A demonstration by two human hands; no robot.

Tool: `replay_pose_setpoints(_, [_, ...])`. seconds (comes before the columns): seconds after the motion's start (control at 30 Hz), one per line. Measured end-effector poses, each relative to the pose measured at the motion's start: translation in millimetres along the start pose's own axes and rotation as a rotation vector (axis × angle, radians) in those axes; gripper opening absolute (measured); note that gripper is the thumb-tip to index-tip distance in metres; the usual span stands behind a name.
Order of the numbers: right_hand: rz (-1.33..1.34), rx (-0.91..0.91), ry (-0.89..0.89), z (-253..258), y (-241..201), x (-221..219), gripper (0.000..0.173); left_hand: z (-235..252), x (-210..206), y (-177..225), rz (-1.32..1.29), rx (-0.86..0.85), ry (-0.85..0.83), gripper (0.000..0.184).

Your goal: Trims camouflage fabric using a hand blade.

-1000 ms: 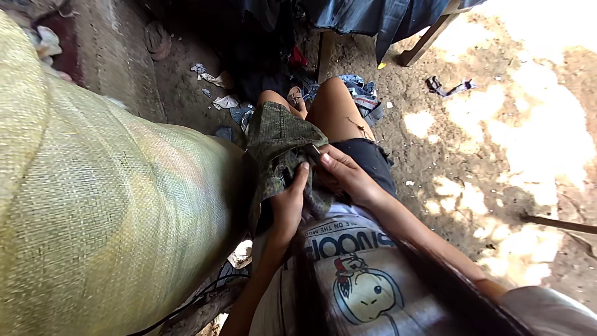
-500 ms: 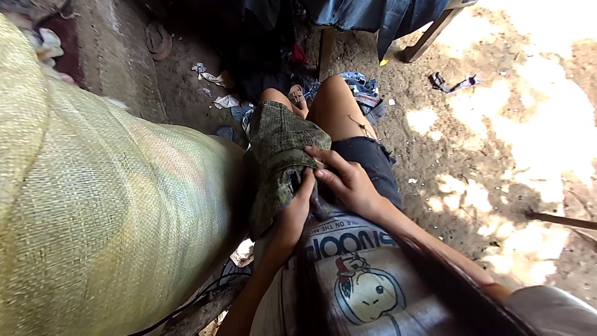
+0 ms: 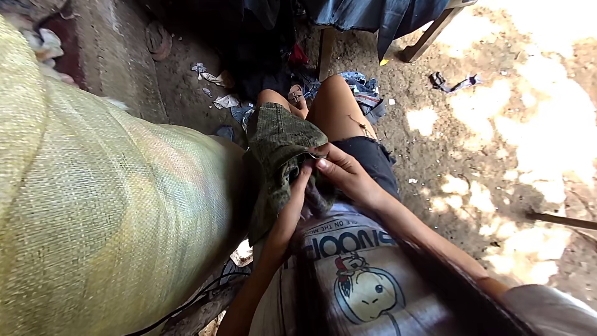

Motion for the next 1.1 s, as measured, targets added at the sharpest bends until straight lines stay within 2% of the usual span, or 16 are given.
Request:
replay_pose_setpoints(0.17, [-0.478, 0.177, -0.035, -5.3, 2.6, 2.4, 0.039, -2.6, 3.7, 1.8, -0.044, 0.115, 0.045, 0.016])
replay_pose_setpoints(0.27, [-0.65, 0.212, -0.067, -10.4, 1.3, 4.6, 0.052, -7.7, 4.6, 7.0, -0.086, 0.13, 0.061, 0.017])
replay_pose_setpoints(0.43, [-0.771, 0.262, -0.009, -15.0, -0.1, 6.0, 0.057, -8.3, 8.6, 3.7, -0.092, 0.105, -0.014, 0.022])
replay_pose_setpoints(0.57, [-0.758, 0.279, -0.016, -9.9, -2.7, 2.5, 0.057, -6.8, 8.7, -5.7, -0.07, 0.101, -0.022, 0.015])
replay_pose_setpoints(0.8, [-0.754, 0.292, 0.0, -15.2, -0.7, 6.8, 0.056, -8.3, 9.7, -5.9, -0.08, -0.04, 0.022, 0.019])
replay_pose_setpoints(0.87, [-0.718, 0.286, -0.008, -12.2, -1.8, 5.2, 0.053, -7.5, 8.8, -7.1, -0.031, -0.099, 0.051, 0.019])
replay_pose_setpoints(0.93, [-0.569, 0.242, -0.02, -8.9, -0.6, 5.7, 0.046, -6.3, 9.5, -6.7, 0.031, -0.175, 0.087, 0.02])
replay_pose_setpoints(1.03, [-0.078, 0.043, -0.026, -7.8, -0.4, 8.6, 0.021, -5.8, 9.9, -6.1, 0.119, -0.235, 0.118, 0.024])
replay_pose_setpoints(1.1, [0.223, -0.08, -0.011, -7.2, 0.9, 7.6, 0.016, -4.8, 9.4, -7.0, 0.146, -0.248, 0.128, 0.025])
Point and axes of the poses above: each hand's wrist, its own z-axis towards the middle knuckle, its own x-axis out of the back of the hand, y = z × x, the point moved 2 cm from there along z, towards the middle knuckle, and after that the axes turned 11 degrees about x, right-handed, at the moved point
